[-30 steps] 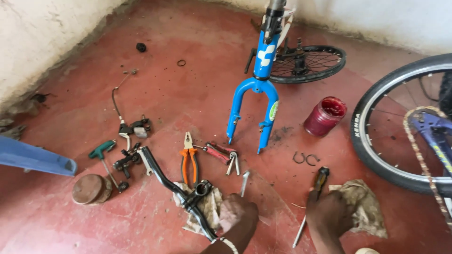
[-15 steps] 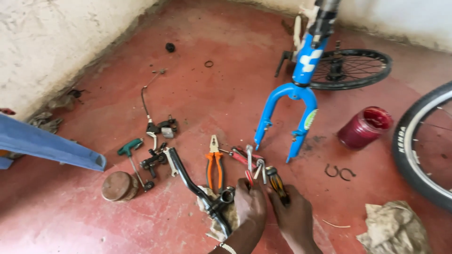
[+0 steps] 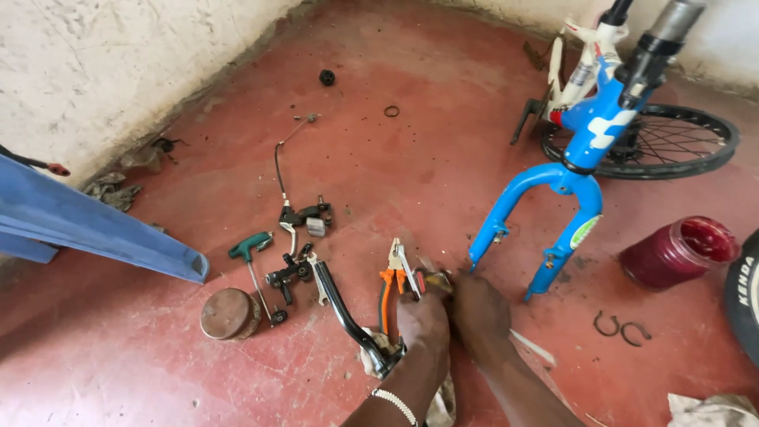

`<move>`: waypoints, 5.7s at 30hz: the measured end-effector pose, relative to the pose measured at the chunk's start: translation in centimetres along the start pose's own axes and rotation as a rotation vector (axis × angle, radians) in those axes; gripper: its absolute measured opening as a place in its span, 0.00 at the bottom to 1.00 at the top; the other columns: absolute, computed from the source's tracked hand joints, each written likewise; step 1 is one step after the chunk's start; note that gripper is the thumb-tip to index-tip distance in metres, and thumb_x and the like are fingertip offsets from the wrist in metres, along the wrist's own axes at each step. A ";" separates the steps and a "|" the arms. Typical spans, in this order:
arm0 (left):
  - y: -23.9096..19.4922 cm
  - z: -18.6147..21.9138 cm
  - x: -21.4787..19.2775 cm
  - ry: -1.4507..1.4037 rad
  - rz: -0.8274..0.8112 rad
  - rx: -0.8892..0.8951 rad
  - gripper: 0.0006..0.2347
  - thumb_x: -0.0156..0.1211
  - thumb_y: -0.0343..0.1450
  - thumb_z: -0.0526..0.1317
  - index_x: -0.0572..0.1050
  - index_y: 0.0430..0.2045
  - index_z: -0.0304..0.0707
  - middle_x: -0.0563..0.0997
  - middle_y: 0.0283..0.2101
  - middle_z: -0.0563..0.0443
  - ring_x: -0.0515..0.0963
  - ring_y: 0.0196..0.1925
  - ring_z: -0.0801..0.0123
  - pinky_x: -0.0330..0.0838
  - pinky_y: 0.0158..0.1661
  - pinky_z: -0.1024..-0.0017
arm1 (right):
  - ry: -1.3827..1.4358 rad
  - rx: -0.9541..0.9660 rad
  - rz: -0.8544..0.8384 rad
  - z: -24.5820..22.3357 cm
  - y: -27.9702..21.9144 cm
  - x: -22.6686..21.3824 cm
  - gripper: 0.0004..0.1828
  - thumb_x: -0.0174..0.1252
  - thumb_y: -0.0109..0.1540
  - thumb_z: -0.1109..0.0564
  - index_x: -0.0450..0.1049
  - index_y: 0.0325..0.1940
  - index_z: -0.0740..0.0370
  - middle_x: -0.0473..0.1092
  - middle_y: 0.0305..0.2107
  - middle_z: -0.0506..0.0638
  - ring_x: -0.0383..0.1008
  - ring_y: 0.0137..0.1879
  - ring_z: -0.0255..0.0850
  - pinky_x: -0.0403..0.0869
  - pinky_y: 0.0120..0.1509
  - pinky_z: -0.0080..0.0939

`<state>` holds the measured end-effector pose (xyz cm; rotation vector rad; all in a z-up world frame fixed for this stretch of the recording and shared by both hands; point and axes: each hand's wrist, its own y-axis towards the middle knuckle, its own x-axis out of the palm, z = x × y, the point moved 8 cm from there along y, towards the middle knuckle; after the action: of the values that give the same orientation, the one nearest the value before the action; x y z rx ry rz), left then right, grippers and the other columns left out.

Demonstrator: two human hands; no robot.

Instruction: The person works on a bicycle frame, using a wrench to tighten the headset and a screwdriver to adjust the stem. They then install the handlebars onto the stem and secure them.

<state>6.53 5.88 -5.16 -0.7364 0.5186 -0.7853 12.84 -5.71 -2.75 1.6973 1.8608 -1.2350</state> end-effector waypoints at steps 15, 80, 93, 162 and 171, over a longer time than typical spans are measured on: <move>-4.4 4.9 -0.7 -0.574 -0.723 -0.096 0.16 0.48 0.70 0.48 0.74 0.37 0.34 0.76 0.43 0.45 0.71 0.41 0.67 0.61 0.43 0.73 | -0.123 -0.492 0.064 -7.5 -2.8 0.9 0.19 0.45 0.57 0.55 0.62 0.52 0.59 0.59 0.46 0.64 0.61 0.47 0.60 0.64 0.52 0.58; -6.8 10.9 -23.5 0.019 0.080 0.543 0.06 0.54 0.63 0.36 0.77 0.24 0.34 0.79 0.20 0.51 0.77 0.20 0.72 0.73 0.26 0.76 | 0.403 -0.356 -0.435 -20.3 -10.6 2.1 0.13 0.50 0.59 0.59 0.73 0.29 0.73 0.71 0.21 0.56 0.66 0.24 0.41 0.68 0.30 0.39; 9.1 -9.4 -10.0 0.453 0.240 0.217 0.24 0.75 0.51 0.58 0.70 0.24 0.42 0.77 0.27 0.51 0.80 0.31 0.60 0.74 0.36 0.66 | -0.175 -0.077 -0.195 2.1 0.5 10.5 0.19 0.59 0.52 0.40 0.72 0.24 0.58 0.69 0.19 0.46 0.69 0.27 0.37 0.69 0.36 0.33; 4.3 -4.3 -25.5 -0.820 0.587 -0.035 0.11 0.50 0.72 0.38 0.70 0.34 0.22 0.75 0.23 0.34 0.70 0.15 0.56 0.65 0.14 0.65 | -0.279 -0.724 -0.421 -19.4 -7.4 20.1 0.23 0.53 0.58 0.58 0.67 0.58 0.47 0.71 0.34 0.48 0.70 0.27 0.36 0.72 0.30 0.37; 5.6 -7.3 -24.0 -0.924 0.537 0.052 0.11 0.52 0.70 0.35 0.69 0.34 0.18 0.74 0.26 0.31 0.70 0.16 0.54 0.69 0.16 0.62 | 0.175 -0.718 -0.192 -17.8 -8.9 13.7 0.05 0.61 0.50 0.59 0.77 0.30 0.56 0.74 0.21 0.44 0.68 0.24 0.35 0.65 0.31 0.35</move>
<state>-10.40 24.50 -10.55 -0.7764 -0.1534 0.0821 6.72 17.49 0.53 1.2705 2.2366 -0.3737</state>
